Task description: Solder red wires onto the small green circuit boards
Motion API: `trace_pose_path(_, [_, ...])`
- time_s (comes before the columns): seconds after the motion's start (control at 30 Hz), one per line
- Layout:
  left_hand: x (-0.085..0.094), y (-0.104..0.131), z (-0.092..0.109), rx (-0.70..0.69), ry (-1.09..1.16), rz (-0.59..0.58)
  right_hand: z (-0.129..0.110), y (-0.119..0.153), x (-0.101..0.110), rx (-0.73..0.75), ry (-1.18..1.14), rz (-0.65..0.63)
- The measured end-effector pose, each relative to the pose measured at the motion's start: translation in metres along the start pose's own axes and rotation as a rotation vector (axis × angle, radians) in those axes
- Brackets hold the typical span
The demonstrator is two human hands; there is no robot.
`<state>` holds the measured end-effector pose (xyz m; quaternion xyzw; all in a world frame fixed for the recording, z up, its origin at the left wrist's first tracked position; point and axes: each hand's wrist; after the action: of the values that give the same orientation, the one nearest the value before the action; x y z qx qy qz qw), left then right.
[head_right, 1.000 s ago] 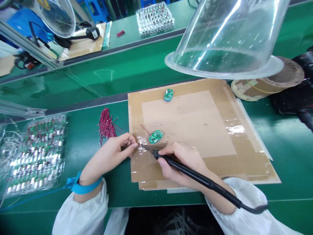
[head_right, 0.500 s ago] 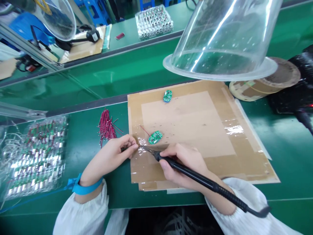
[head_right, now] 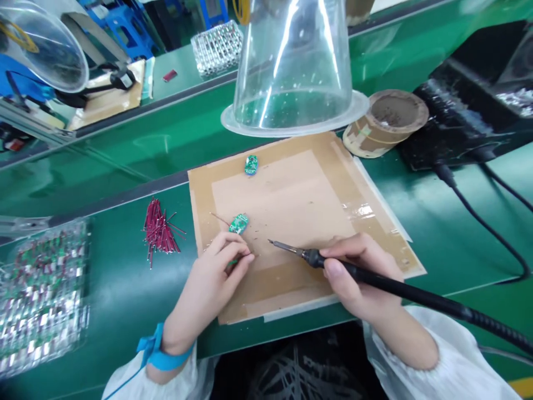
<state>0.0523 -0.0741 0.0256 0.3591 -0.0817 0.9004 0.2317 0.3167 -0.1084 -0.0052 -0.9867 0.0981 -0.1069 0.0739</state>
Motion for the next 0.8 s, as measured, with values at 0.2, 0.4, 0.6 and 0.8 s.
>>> trace_pose_path(0.2, [-0.011,0.000,-0.001,0.055,-0.056,0.096,0.004,-0.005,-0.008,0.027,0.095,-0.172])
trace_pose_path(0.4, [-0.013,0.003,-0.004,0.064,-0.058,0.128,0.001,-0.010,-0.008,0.128,0.174,-0.234])
trace_pose_path(0.6, [-0.015,0.002,-0.005,0.061,-0.066,0.137,-0.008,-0.015,-0.011,0.213,0.227,-0.253])
trace_pose_path(0.8, [-0.015,0.002,-0.005,0.055,-0.081,0.144,-0.009,-0.016,-0.013,0.219,0.220,-0.265])
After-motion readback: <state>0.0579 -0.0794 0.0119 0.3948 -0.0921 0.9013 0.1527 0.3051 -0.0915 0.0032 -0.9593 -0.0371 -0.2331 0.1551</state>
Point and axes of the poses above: each hand's wrist, its own y-axis away from the middle knuckle, its own x-axis out of the back of the hand, z = x × y, and after that the axes turned 9 degrees about -x, right-handed
